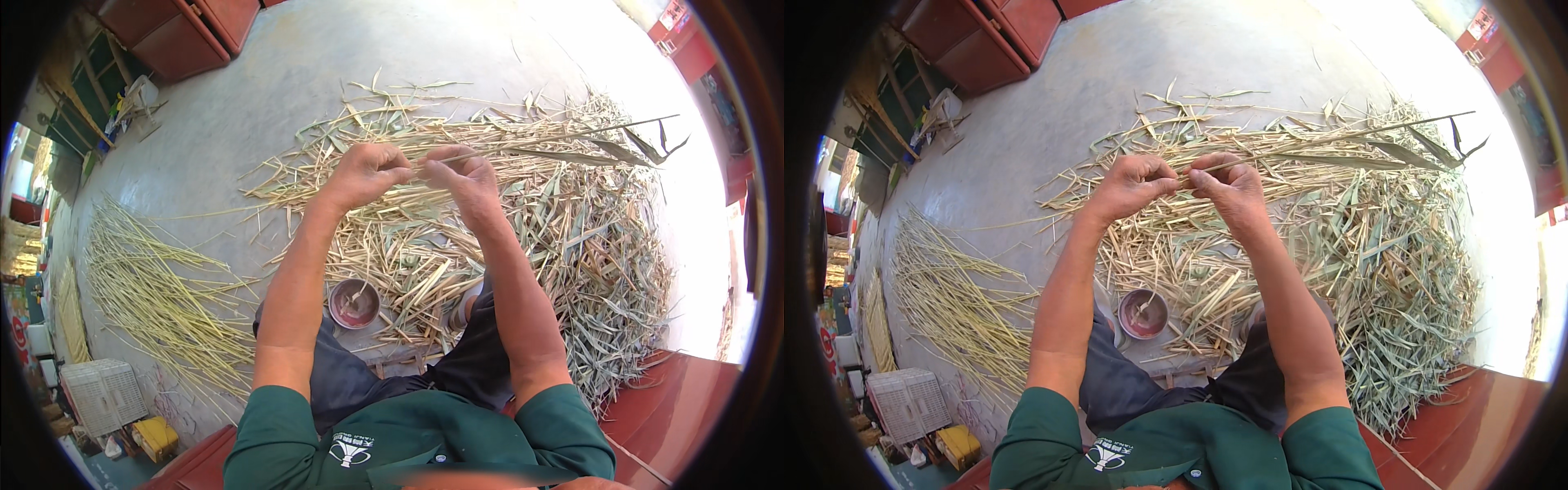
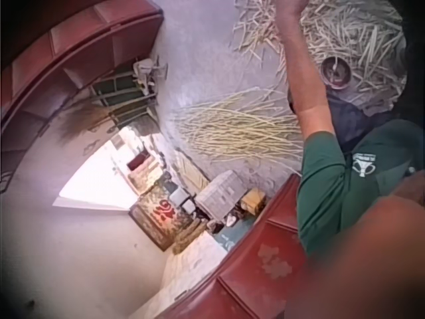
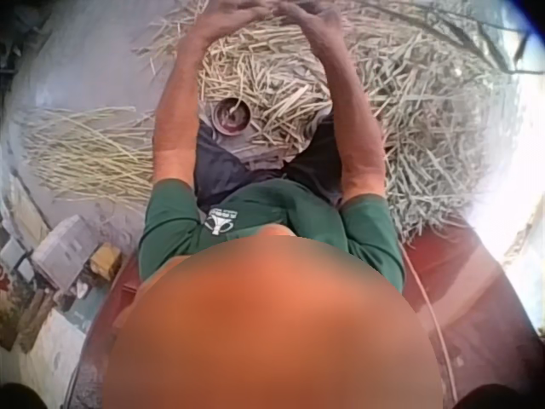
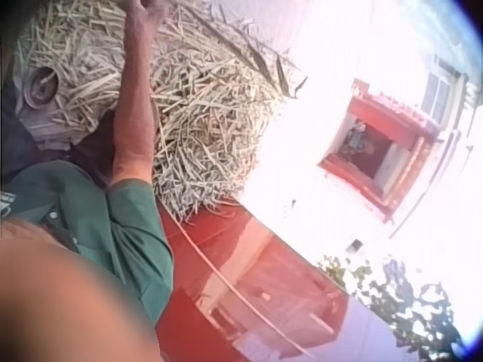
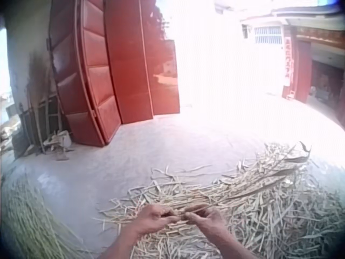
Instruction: The person sits on the floor and repeatedly strips leaves from dried plant stalks by hand. They separate the stalks from the leaves and place the processed stalks into a pile on the left.
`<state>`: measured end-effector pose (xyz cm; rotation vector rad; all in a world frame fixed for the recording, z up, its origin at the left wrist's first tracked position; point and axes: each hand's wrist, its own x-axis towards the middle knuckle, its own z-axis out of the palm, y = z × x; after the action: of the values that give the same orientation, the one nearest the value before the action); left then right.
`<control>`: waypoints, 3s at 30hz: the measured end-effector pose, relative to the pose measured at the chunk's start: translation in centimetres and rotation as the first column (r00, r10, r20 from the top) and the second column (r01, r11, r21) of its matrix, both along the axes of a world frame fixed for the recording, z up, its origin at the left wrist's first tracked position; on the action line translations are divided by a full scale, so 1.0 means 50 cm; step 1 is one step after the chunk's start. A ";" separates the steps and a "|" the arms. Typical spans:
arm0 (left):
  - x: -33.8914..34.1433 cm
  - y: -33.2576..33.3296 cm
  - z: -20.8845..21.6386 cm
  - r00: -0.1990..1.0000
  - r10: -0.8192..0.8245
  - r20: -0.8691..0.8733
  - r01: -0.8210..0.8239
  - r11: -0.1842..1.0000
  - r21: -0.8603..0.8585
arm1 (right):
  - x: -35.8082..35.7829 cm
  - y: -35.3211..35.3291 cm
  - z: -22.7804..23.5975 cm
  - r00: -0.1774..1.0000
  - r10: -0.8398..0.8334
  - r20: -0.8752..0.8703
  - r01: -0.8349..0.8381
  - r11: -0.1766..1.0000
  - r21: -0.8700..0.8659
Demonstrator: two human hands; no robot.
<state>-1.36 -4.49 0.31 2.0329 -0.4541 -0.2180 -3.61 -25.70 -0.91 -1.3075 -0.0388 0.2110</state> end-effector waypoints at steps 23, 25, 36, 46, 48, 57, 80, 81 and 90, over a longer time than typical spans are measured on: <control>0.010 0.023 -0.017 0.999 0.049 0.012 -0.050 0.991 0.122 | 0.018 -0.024 0.011 0.982 -0.186 0.013 0.186 0.978 -0.096; 0.010 0.023 -0.014 0.999 0.049 -0.010 -0.047 0.990 0.129 | 0.017 -0.021 0.016 0.980 -0.196 0.017 0.197 0.975 -0.103; -0.010 0.012 0.017 0.933 -0.020 0.359 -0.120 0.924 0.363 | 0.024 -0.027 -0.037 0.897 -0.187 0.401 0.441 0.460 -0.771; -0.086 0.169 0.061 0.930 -0.080 0.360 -0.116 0.863 0.491 | 0.082 -0.547 -0.090 0.090 -0.986 -0.139 0.994 0.080 0.077; -0.110 0.233 0.032 0.962 -0.050 0.269 -0.114 0.822 0.558 | 0.058 -0.770 -0.220 -0.029 -0.954 -0.298 0.999 -0.036 0.020; -0.507 0.827 -0.260 0.999 0.013 0.034 -0.035 0.131 0.991 | 0.172 -0.680 -0.538 0.658 -0.594 -0.462 0.459 0.804 -0.379; -0.801 0.603 -0.373 0.525 0.634 -0.568 0.131 0.598 0.790 | 0.158 -0.081 -0.777 0.698 -0.473 -0.538 0.272 0.870 -0.412; -0.803 0.601 -0.374 0.519 0.642 -0.565 0.118 0.600 0.791 | 0.167 -0.082 -0.790 0.712 -0.429 -0.556 0.250 0.894 -0.371; -0.723 0.602 -0.337 0.632 0.614 -0.473 0.036 0.587 0.809 | 0.189 -0.111 -0.724 0.504 -0.681 -0.531 0.754 0.647 -0.114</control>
<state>-37.50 25.60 -16.52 2.5459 0.6754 -1.1205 5.83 -31.24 -37.12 -0.9837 0.9704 -0.1660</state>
